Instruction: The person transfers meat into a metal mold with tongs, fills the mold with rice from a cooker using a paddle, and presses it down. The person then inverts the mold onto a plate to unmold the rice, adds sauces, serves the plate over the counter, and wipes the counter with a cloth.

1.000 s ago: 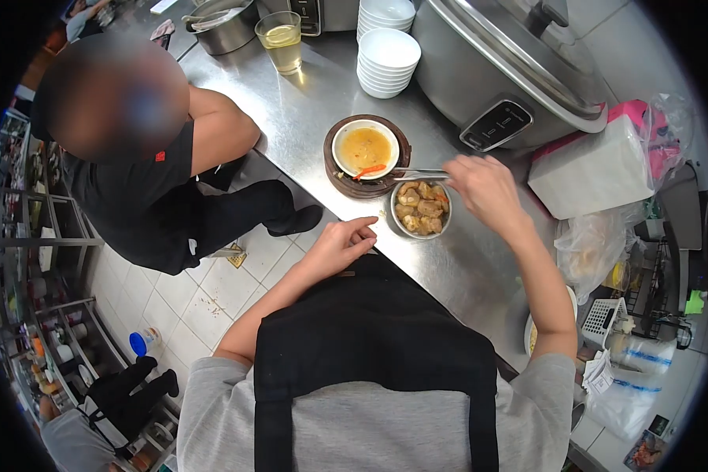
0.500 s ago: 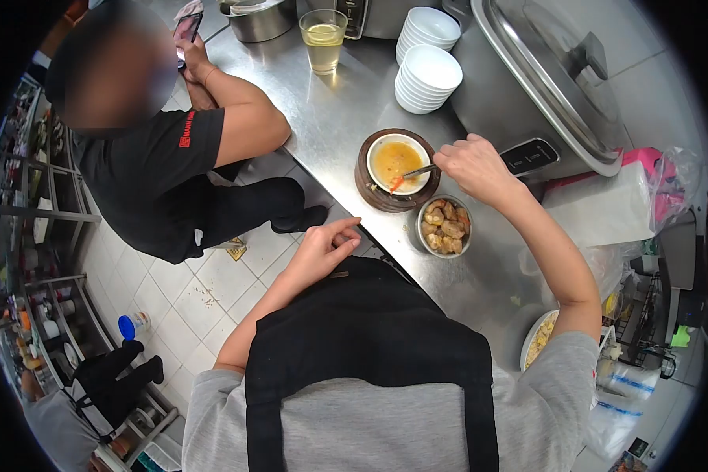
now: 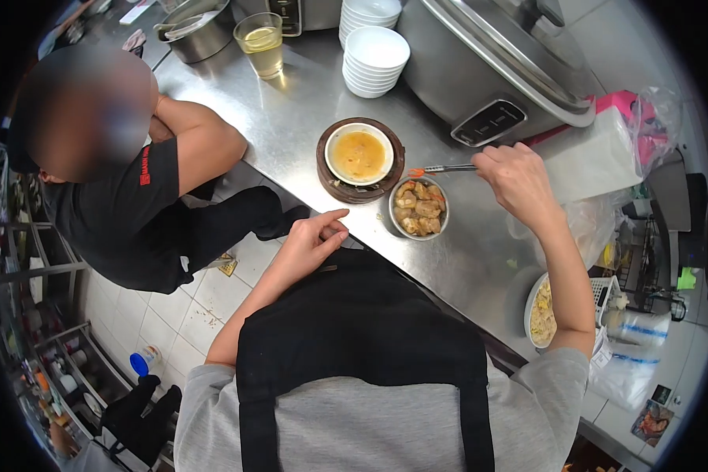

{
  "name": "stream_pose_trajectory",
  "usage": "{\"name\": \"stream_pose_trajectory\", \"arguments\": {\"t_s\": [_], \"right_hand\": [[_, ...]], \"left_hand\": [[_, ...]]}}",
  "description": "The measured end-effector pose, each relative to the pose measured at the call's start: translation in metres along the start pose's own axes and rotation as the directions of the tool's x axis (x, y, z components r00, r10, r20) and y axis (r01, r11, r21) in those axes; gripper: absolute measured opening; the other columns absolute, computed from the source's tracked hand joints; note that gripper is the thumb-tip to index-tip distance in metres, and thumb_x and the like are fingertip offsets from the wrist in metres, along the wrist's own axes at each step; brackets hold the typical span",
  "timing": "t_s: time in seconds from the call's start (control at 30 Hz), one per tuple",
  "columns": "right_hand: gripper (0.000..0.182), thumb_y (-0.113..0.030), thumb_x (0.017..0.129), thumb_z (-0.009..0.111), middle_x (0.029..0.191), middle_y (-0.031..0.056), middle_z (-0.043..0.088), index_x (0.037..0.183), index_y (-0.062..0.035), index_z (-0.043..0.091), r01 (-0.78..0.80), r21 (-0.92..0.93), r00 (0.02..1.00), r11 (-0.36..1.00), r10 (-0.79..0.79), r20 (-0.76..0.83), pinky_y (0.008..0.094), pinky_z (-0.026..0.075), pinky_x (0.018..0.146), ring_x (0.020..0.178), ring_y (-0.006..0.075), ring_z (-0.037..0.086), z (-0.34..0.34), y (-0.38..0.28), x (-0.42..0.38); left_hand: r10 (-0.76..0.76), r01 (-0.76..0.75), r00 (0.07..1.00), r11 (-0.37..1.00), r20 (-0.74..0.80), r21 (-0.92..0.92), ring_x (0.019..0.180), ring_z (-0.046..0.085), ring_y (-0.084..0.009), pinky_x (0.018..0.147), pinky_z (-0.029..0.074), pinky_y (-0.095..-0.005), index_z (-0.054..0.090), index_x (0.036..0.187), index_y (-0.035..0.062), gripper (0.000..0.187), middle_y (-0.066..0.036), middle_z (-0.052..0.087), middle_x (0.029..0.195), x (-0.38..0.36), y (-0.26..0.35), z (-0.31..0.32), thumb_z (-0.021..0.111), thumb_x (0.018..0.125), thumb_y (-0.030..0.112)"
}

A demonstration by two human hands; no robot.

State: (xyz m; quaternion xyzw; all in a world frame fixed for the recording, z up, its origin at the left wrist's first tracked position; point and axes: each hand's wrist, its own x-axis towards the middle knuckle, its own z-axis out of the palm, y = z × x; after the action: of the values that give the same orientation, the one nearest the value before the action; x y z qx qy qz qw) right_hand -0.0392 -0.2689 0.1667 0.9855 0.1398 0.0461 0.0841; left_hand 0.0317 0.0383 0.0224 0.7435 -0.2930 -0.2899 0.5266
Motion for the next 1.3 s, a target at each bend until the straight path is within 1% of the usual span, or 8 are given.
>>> {"name": "stream_pose_trajectory", "arguments": {"t_s": [0.13, 0.3, 0.53, 0.63, 0.83, 0.9, 1.13, 1.3], "right_hand": [[0.008, -0.01, 0.072, 0.058, 0.067, 0.004, 0.05, 0.072, -0.0083, 0.05, -0.022, -0.132, 0.999, 0.991, 0.028, 0.047, 0.0324, 0.038, 0.061, 0.067, 0.0195, 0.054, 0.003, -0.002, -0.021], [0.002, -0.009, 0.068, 0.057, 0.067, 0.0028, 0.055, 0.069, -0.0088, 0.055, 0.098, -0.209, 0.99, 0.973, -0.074, 0.116, 0.0292, 0.041, 0.062, 0.067, 0.0158, 0.058, 0.016, -0.016, -0.019], [0.004, -0.01, 0.066, 0.057, 0.067, 0.0048, 0.056, 0.07, -0.0073, 0.056, 0.174, -0.176, 0.966, 0.969, -0.134, 0.221, 0.0296, 0.043, 0.062, 0.065, 0.0182, 0.059, 0.034, -0.039, -0.002], [0.003, -0.009, 0.067, 0.057, 0.067, 0.0056, 0.058, 0.069, -0.0068, 0.057, 0.205, -0.18, 0.95, 0.962, -0.151, 0.274, 0.0302, 0.043, 0.059, 0.063, 0.0185, 0.06, 0.036, -0.043, 0.004], [0.005, -0.008, 0.066, 0.058, 0.07, 0.0096, 0.061, 0.07, -0.0053, 0.059, 0.136, -0.083, 0.945, 0.987, -0.104, 0.311, 0.0334, 0.045, 0.058, 0.066, 0.0226, 0.062, 0.024, -0.025, 0.012], [0.006, -0.01, 0.066, 0.059, 0.062, 0.0098, 0.062, 0.06, -0.0081, 0.061, 0.138, -0.072, 0.976, 0.988, -0.124, 0.178, 0.0347, 0.047, 0.052, 0.06, 0.024, 0.063, 0.025, -0.024, 0.012], [0.003, -0.002, 0.061, 0.057, 0.062, 0.0108, 0.06, 0.062, -0.0041, 0.058, 0.186, -0.033, 0.946, 0.982, -0.169, 0.276, 0.0364, 0.045, 0.055, 0.063, 0.0265, 0.061, 0.047, -0.028, 0.025], [0.004, -0.005, 0.064, 0.06, 0.061, 0.0114, 0.061, 0.061, -0.0065, 0.062, 0.084, -0.109, 0.966, 0.991, -0.054, 0.253, 0.0356, 0.047, 0.054, 0.061, 0.0263, 0.063, 0.014, -0.017, 0.018]], "left_hand": [[0.021, -0.022, 0.999, 1.0, 0.044, 0.02, 0.062, 0.059, -0.0094, 0.058, 0.047, -0.0228, 0.054, 0.117, -0.0011, 0.036, -0.007, 0.065, 0.082, 0.005, 0.002, 0.01, 0.059, 0.082, 0.005], [0.051, -0.053, 0.997, 0.998, 0.062, 0.046, 0.063, 0.064, -0.0175, 0.06, 0.049, -0.0286, 0.054, 0.114, -0.0044, 0.036, -0.013, 0.065, 0.082, 0.005, 0.006, 0.016, 0.06, 0.081, 0.006], [0.043, -0.044, 0.999, 0.998, 0.013, 0.043, 0.064, 0.064, -0.0176, 0.06, 0.049, -0.0285, 0.054, 0.114, -0.0044, 0.036, -0.013, 0.065, 0.081, -0.002, 0.004, 0.02, 0.06, 0.081, 0.007], [0.026, -0.028, 0.999, 0.998, 0.02, 0.061, 0.062, 0.059, -0.0104, 0.059, 0.048, -0.024, 0.052, 0.117, -0.0035, 0.037, -0.009, 0.065, 0.081, -0.004, 0.004, 0.021, 0.059, 0.081, 0.004], [0.031, -0.03, 0.999, 0.999, -0.026, 0.032, 0.061, 0.059, -0.011, 0.059, 0.047, -0.0243, 0.053, 0.117, -0.0034, 0.037, -0.009, 0.065, 0.082, -0.006, 0.0, 0.018, 0.059, 0.081, 0.004], [0.007, -0.005, 0.999, 0.999, -0.035, 0.048, 0.062, 0.063, -0.0164, 0.059, 0.048, -0.0288, 0.054, 0.115, -0.004, 0.036, -0.012, 0.065, 0.08, -0.006, -0.001, 0.016, 0.06, 0.081, 0.007], [0.046, -0.045, 0.999, 0.997, -0.027, 0.061, 0.062, 0.059, -0.0114, 0.058, 0.048, -0.0244, 0.053, 0.117, -0.003, 0.037, -0.009, 0.065, 0.082, -0.003, 0.002, 0.015, 0.059, 0.081, 0.004], [0.026, -0.025, 0.998, 0.999, -0.052, 0.032, 0.061, 0.062, -0.0164, 0.058, 0.048, -0.0283, 0.054, 0.114, -0.004, 0.035, -0.012, 0.065, 0.08, -0.005, -0.003, 0.014, 0.06, 0.081, 0.006]]}}
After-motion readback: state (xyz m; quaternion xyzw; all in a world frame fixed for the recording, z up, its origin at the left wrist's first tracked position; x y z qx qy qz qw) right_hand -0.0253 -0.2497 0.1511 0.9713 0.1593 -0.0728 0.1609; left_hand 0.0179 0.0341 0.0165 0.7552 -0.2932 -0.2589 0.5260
